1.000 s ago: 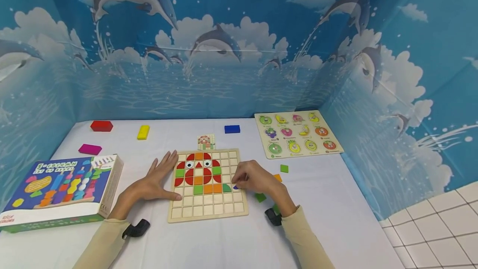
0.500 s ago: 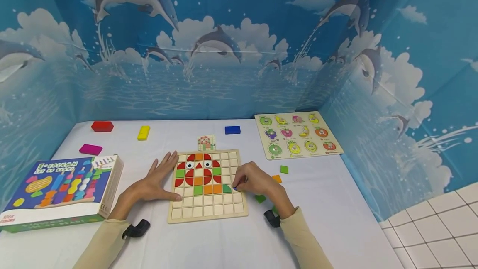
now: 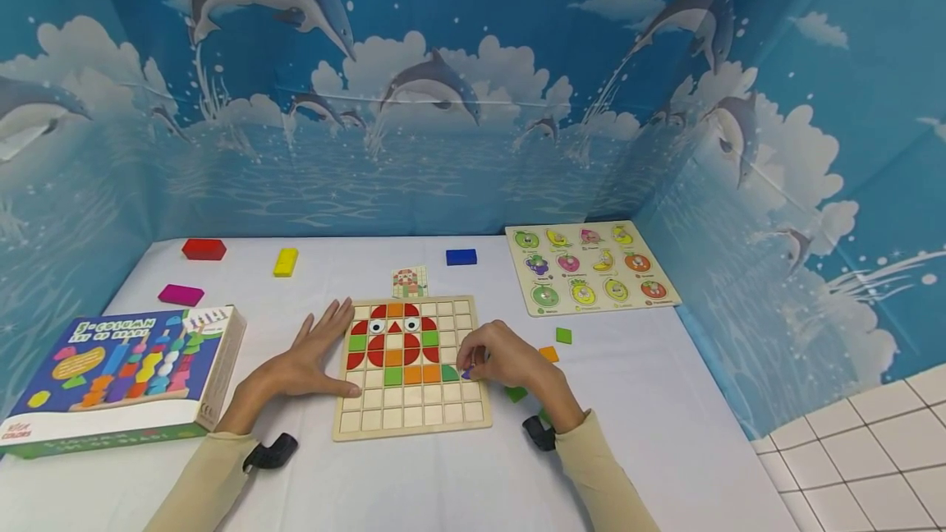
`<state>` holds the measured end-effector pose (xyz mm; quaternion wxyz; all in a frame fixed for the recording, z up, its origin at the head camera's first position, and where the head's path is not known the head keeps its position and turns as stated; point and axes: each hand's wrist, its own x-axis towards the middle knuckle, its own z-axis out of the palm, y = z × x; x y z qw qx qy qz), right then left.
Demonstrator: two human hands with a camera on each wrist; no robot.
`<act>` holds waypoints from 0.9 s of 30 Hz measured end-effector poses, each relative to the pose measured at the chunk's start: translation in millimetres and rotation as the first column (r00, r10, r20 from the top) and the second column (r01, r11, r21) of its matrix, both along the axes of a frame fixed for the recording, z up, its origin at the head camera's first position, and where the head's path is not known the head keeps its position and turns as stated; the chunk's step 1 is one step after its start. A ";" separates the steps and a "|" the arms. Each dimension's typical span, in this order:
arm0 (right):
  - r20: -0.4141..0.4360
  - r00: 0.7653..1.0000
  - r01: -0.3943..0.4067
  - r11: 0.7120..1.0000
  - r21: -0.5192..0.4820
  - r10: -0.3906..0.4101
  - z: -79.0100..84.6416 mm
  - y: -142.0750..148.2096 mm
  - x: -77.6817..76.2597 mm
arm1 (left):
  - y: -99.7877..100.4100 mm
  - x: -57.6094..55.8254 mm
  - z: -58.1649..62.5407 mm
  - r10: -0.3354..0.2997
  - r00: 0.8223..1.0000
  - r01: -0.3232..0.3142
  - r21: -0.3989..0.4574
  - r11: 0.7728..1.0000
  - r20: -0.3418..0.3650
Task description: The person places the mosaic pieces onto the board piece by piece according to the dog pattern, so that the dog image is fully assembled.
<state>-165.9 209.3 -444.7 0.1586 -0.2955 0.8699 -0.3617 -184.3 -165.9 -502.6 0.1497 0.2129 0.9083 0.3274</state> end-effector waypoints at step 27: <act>-0.046 0.976 0.216 0.975 0.050 -0.214 5.0 85.7 -7.7 | -1.3 -1.2 -4.4 -0.015 1.000 0.016 0.009 1.000 -0.023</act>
